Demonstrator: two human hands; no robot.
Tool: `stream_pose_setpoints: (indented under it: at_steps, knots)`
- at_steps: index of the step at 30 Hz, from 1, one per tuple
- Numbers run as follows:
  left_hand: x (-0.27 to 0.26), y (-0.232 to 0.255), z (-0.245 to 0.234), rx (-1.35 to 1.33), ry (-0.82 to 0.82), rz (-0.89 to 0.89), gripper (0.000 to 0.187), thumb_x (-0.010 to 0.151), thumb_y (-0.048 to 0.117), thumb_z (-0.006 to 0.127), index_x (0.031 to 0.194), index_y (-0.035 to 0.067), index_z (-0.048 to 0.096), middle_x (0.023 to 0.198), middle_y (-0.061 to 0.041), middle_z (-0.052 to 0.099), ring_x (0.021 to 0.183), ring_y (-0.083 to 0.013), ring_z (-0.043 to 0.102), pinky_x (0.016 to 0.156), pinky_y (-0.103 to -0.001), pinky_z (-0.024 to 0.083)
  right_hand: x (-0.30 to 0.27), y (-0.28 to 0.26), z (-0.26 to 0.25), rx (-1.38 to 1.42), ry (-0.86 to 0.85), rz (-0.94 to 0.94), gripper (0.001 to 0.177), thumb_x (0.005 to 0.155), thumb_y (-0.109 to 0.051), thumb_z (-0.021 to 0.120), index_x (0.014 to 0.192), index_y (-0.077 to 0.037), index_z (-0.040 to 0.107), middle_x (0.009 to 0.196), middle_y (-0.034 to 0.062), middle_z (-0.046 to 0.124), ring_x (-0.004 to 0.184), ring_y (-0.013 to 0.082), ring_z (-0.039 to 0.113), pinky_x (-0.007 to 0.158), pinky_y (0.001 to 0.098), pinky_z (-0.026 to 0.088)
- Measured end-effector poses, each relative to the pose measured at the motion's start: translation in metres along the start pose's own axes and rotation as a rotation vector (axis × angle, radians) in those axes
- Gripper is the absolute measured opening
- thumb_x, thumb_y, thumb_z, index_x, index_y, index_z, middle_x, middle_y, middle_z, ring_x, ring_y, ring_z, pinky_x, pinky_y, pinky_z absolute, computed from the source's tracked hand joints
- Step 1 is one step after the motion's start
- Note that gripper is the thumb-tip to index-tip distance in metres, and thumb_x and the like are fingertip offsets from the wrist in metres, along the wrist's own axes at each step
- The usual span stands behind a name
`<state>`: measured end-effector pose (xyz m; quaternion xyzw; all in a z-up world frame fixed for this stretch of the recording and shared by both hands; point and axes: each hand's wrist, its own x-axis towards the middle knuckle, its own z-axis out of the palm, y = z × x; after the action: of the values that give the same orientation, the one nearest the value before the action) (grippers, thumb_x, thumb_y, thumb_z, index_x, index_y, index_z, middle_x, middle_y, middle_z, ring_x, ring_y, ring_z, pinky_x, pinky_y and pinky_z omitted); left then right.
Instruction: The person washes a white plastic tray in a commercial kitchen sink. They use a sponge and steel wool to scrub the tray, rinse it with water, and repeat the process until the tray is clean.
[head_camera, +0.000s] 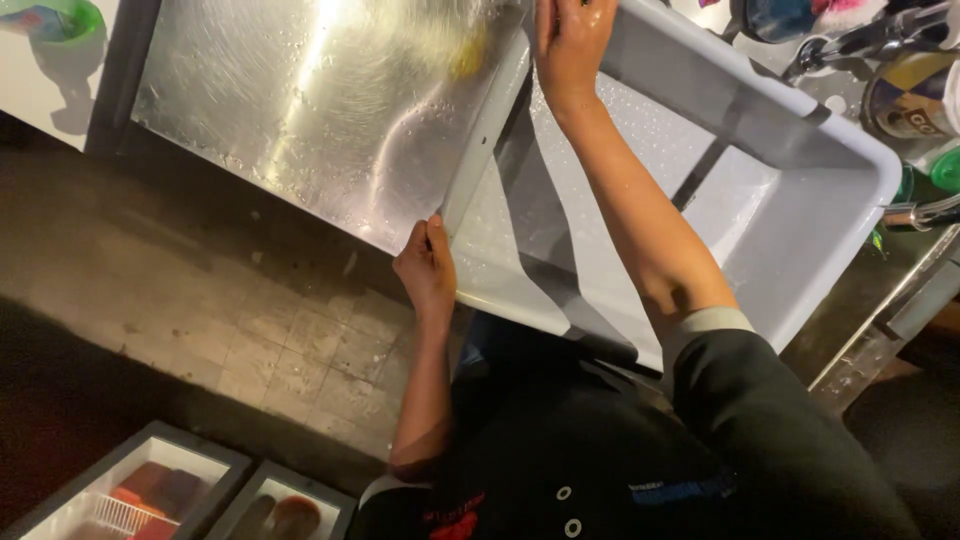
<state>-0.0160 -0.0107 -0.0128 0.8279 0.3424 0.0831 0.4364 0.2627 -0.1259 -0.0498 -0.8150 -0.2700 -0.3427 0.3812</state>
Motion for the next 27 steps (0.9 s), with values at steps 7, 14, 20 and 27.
stream_pose_setpoints:
  at_steps: [7,14,20,27]
  knots:
    - [0.001,-0.014,0.007,0.026,0.075,0.063,0.054,0.096,0.043,0.069,0.068,0.011,0.036,0.054,-0.003,0.033,0.056,-0.0173,0.027,0.053,-0.039,0.033,-0.018,-0.039,-0.016,0.024,-0.155,-0.357,0.024,0.102,-0.005,0.067,0.125,-0.015,0.066,0.106,0.0084,0.060,0.082,0.0283,0.047,0.067,0.0360,0.045]
    - [-0.006,0.007,0.000,-0.016,0.058,-0.128,0.045,0.088,0.040,0.078,0.067,0.014,0.049,0.057,0.002,0.042,0.059,-0.0142,0.036,0.059,-0.034,0.038,0.047,0.026,-0.051,-0.535,0.035,-0.263,0.026,0.074,0.013,0.050,0.087,-0.010,0.053,0.079,0.0064,0.045,0.066,0.0257,0.037,0.057,0.0357,0.034]
    - [-0.007,0.005,0.002,-0.042,0.065,-0.056,0.052,0.092,0.035,0.078,0.067,0.012,0.038,0.059,0.003,0.031,0.061,-0.0122,0.028,0.056,-0.033,0.033,-0.091,0.140,-0.160,-0.886,0.080,0.307,0.010,0.095,-0.012,0.076,0.092,-0.010,0.067,0.107,-0.0020,0.062,0.088,0.0213,0.046,0.056,0.0346,0.044]
    - [-0.003,-0.002,0.002,-0.006,-0.049,-0.110,0.052,0.093,0.048,0.071,0.068,0.013,0.041,0.058,0.004,0.036,0.060,-0.0118,0.032,0.057,-0.032,0.035,-0.255,0.185,-0.227,-1.266,-0.191,1.021,0.072,0.119,-0.020,0.065,0.161,0.003,0.011,0.169,0.0121,0.014,0.138,0.0286,0.047,0.109,0.0395,0.051]
